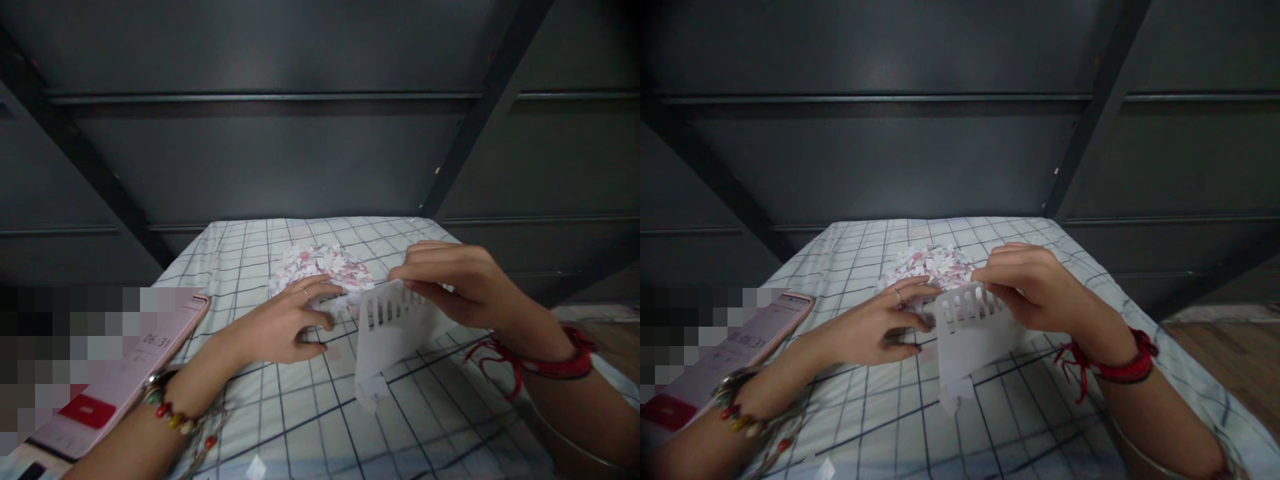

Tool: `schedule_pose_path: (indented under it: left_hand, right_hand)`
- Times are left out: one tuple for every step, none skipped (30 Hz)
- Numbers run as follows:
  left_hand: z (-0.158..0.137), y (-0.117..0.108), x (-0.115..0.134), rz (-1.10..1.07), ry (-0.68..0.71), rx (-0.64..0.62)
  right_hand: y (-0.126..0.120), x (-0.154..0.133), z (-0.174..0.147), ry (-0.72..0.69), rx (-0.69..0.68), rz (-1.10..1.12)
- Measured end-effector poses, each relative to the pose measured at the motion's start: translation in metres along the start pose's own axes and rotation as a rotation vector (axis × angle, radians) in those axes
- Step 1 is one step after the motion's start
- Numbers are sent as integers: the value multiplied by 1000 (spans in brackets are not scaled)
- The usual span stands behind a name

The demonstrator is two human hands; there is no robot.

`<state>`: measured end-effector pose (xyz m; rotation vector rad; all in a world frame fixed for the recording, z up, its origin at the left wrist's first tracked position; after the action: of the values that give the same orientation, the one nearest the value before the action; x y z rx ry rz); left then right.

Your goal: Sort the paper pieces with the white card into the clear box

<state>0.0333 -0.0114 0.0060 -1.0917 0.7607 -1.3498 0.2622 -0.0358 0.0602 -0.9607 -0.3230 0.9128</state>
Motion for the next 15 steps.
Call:
schedule_pose_path:
  left_hand:
    - [0,0,0,-3,-5,0]
    - [0,-1,1,-7,-5,-1]
    - [0,-1,1,-13,-1,0]
    - [0,-1,1,-18,1,0]
    - [1,-1,1,-22,1,-2]
    - [1,-1,2,-26,-3,-7]
    - [1,-1,1,-29,-8,-13]
    - [1,-1,1,-30,-15,-18]
    - [1,-1,1,-31,-21,-22]
    - [1,-2,1,-34,-22,-23]
    - [0,-2,1,-38,-19,-22]
    - [0,-2,0,-43,-17,-19]
    - [0,-2,0,-47,-14,-15]
    - [0,-1,-1,-51,-10,-12]
    - [0,-1,-1,-56,-3,-10]
  right_hand:
    - [0,0,0,0,2,4]
    - [0,0,0,3,9,4]
    - [0,-1,1,5,17,4]
    - [0,-1,1,7,20,6]
    - [1,-2,1,5,14,13]
    - [1,-2,1,-1,5,24]
    - [2,-3,1,-6,-7,36]
    - [2,-3,1,-12,-14,49]
    - [2,-3,0,-12,-13,59]
    - [2,-2,0,-8,-7,66]
    - [2,-2,0,0,3,66]
    - [1,-1,0,6,14,59]
    - [1,0,0,6,24,49]
    - [1,0,0,2,27,35]
    - [1,1,0,-4,25,22]
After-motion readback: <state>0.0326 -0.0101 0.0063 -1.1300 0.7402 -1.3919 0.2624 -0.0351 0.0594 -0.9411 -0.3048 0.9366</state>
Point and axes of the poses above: each hand's wrist, its own z-axis towards the middle knuckle, its own y-axis out of the palm, x = y × z, the point moved 2 cm from there along z, towards the middle knuckle, and after that the axes turned 10 degrees about y, right-handed, at the moved point
